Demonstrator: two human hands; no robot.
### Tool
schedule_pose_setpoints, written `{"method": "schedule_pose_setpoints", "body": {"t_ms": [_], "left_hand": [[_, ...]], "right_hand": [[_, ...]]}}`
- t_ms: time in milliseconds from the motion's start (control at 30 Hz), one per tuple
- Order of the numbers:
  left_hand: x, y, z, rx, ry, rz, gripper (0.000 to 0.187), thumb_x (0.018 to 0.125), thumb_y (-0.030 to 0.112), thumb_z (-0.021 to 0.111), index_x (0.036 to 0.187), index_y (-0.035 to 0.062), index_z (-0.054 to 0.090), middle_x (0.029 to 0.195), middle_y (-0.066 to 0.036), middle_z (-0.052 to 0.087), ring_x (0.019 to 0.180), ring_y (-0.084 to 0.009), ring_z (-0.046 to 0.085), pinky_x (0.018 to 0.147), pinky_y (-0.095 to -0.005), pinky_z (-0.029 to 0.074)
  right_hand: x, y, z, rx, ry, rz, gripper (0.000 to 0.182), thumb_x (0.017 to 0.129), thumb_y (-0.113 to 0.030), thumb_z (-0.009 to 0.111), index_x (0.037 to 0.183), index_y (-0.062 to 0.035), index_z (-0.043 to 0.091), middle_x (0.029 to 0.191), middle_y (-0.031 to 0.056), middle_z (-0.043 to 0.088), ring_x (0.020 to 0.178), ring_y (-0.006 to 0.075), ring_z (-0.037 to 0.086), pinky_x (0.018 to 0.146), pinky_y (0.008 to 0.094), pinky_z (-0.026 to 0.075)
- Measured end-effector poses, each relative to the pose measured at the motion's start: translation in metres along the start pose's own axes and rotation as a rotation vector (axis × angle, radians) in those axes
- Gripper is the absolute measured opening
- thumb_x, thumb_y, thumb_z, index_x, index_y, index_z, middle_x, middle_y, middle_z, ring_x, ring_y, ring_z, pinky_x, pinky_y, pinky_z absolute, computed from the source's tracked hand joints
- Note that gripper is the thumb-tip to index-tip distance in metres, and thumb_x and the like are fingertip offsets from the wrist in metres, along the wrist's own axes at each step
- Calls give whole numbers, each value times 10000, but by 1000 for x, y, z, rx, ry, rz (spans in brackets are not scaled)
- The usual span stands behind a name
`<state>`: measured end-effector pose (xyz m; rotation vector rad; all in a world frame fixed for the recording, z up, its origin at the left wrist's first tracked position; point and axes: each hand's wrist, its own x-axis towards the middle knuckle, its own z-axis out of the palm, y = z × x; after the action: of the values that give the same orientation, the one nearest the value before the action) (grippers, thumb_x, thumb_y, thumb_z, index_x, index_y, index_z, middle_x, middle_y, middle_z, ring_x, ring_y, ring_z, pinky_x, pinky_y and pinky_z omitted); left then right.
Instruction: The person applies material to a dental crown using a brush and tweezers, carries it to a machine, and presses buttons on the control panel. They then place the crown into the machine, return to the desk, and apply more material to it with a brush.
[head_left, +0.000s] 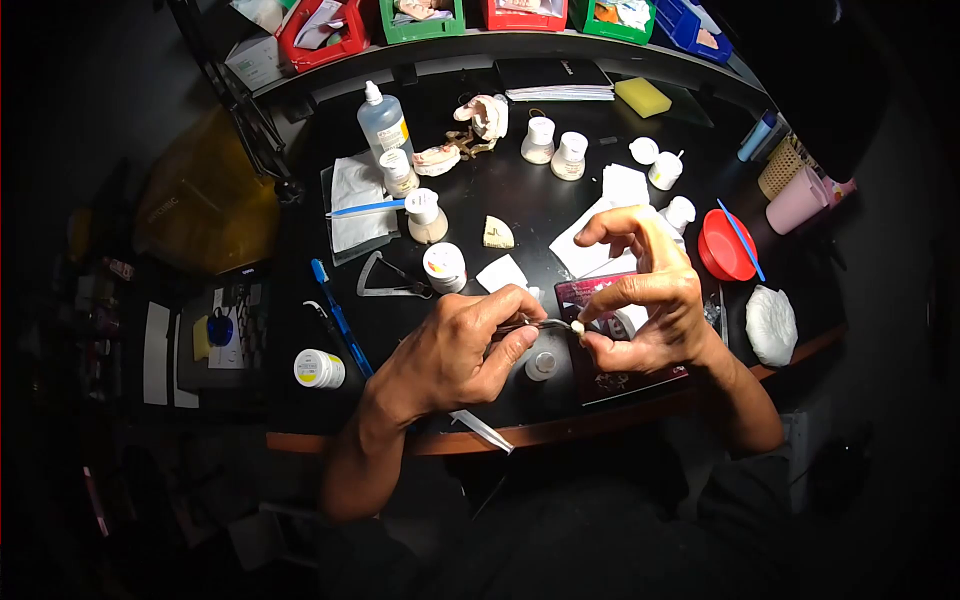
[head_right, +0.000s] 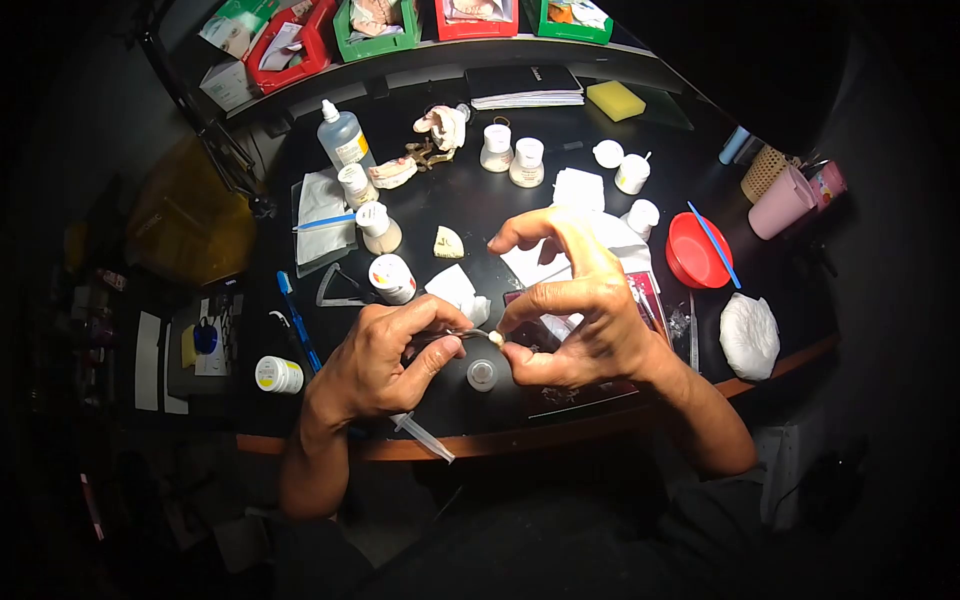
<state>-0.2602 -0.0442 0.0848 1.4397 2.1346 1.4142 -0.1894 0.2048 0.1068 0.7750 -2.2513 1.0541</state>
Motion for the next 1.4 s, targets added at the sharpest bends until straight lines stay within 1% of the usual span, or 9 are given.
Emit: {"method": "schedule_pose_setpoints", "body": {"t_ms": [100,200,300,400,600,800,1000,1300,1400], "left_hand": [[0,-2,0,54,-33,24,127,948,42,703,1063,-8,686,850,-133,762,827,-231,786,685,-313,590],[1,-5,5,7,41,117,114,929,10,715,993,-34,631,736,-195,696,666,-328,732,561,-384,516],[1,-8,6,20,73,154,150,920,11,732,1015,-33,624,715,-187,686,635,-317,719,545,-385,504],[1,2,2,10,-17,-35,173,934,32,721,1089,-17,661,865,-163,752,832,-267,782,750,-340,599],[-2,-2,1,49,-60,-26,219,939,40,687,1148,-10,646,869,-174,740,846,-269,776,767,-354,585],[3,16,-9,45,-150,-213,170,946,36,681,1105,-8,639,833,-168,728,790,-264,765,721,-353,566],[-2,-5,2,18,1,-35,168,953,73,706,1078,0,621,737,-136,681,616,-212,676,614,-337,496],[-6,3,-22,135,124,-244,147,951,77,702,1032,-5,609,634,-95,629,483,-137,546,510,-306,417],[-8,-6,-31,165,420,-220,112,965,62,669,1001,-18,599,608,-84,626,533,-56,560,498,-265,387]], "right_hand": [[0,-1,-2,6,-11,6,240,536,-157,865,753,-101,779,1205,139,665,1081,276,626,844,393,501],[-1,-3,-2,-7,-11,9,236,535,-157,863,748,-100,778,1208,139,663,1082,279,624,847,393,501],[0,-5,1,-5,-8,-11,233,533,-147,860,744,-97,774,1209,139,663,1078,280,622,842,397,500],[3,-7,1,-44,-27,-6,231,529,-138,861,736,-97,768,1208,139,663,1069,278,623,829,400,500],[3,-3,0,-42,-31,5,239,520,-132,864,734,-103,760,1217,141,664,1062,271,625,815,404,499],[3,2,3,-28,-26,7,240,523,-136,865,739,-109,765,1231,136,661,1072,271,625,819,399,494],[4,3,4,-11,-34,9,247,521,-138,864,749,-113,775,1239,138,660,1085,273,624,826,397,489],[21,22,-6,-93,-47,-64,236,550,-106,856,770,-105,769,1234,154,648,1090,286,640,763,372,529],[44,43,2,-66,-160,-3,171,606,-87,856,727,-60,738,1217,126,620,1108,268,635,886,388,550]]}}
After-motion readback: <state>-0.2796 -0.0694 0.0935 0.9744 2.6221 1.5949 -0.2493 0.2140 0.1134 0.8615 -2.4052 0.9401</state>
